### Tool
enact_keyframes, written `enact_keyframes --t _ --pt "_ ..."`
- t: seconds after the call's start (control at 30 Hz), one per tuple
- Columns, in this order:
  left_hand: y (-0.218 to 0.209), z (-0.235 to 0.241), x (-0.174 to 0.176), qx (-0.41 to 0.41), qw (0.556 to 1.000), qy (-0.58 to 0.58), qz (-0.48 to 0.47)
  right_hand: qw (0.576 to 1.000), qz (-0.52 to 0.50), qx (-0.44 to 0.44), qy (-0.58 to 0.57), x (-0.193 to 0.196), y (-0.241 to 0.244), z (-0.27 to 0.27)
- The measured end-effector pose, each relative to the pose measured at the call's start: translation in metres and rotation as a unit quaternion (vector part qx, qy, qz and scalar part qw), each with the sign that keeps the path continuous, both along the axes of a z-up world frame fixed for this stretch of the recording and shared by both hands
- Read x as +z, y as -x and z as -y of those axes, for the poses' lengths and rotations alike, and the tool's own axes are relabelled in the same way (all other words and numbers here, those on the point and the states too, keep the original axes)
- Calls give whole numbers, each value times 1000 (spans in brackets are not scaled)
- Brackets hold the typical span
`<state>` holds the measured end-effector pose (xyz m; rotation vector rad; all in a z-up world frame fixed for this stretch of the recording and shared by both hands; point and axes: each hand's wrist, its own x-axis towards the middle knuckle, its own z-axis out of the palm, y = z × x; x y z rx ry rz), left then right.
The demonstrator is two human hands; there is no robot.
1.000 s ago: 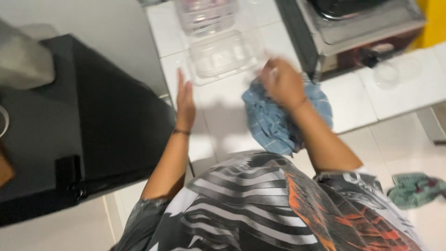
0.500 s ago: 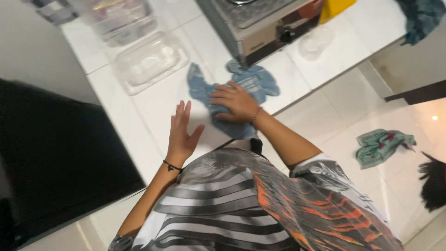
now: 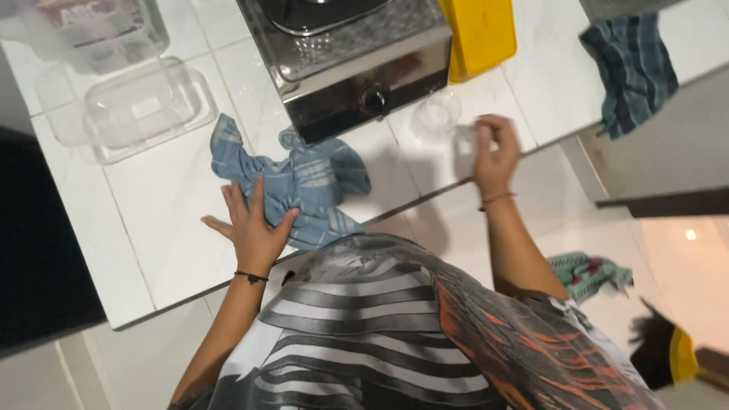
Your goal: The person dries various kitchen items on a countertop using a blue cloth. They wipe a clear plastic container, a clear glass, a yellow plastic lid, and a white plastic container, placing each item aside after drying.
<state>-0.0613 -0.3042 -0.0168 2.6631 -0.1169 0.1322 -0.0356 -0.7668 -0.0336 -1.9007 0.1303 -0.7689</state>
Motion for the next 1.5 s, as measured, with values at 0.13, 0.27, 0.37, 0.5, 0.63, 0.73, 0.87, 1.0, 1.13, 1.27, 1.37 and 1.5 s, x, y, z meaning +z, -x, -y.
enact_keyframes --t 0.13,0.27,0.37,0.5,0.63,0.73,0.87,1.0,1.13,1.27,1.37,1.5 --pt "2 15 -8 63 997 16 42 994 -27 51 94 47 -14 7" --pt "13 22 -7 109 992 30 65 960 -87 86 251 63 -34 -22" --pt "9 32 11 117 989 37 80 959 -113 104 237 56 -38 -27" --pt "10 39 21 87 987 32 130 988 -50 147 26 7 -36 17" --pt "11 46 39 35 986 40 158 988 -26 149 31 46 -27 14" --pt "6 51 55 -43 977 120 170 967 -16 109 229 87 -20 -27" --pt "13 52 84 -158 939 290 94 916 0 213 340 119 6 -133" --pt "25 12 69 -181 888 422 37 868 45 365 335 115 20 -238" --pt "39 -58 55 -148 877 456 43 876 99 382 278 104 21 -295" --pt "35 -125 60 -56 858 503 89 914 24 306 267 81 6 -314" --pt "36 -148 68 -44 816 575 31 905 -94 193 367 57 12 -313" --pt "30 -153 57 -22 807 590 -11 897 -138 160 388 35 18 -287"
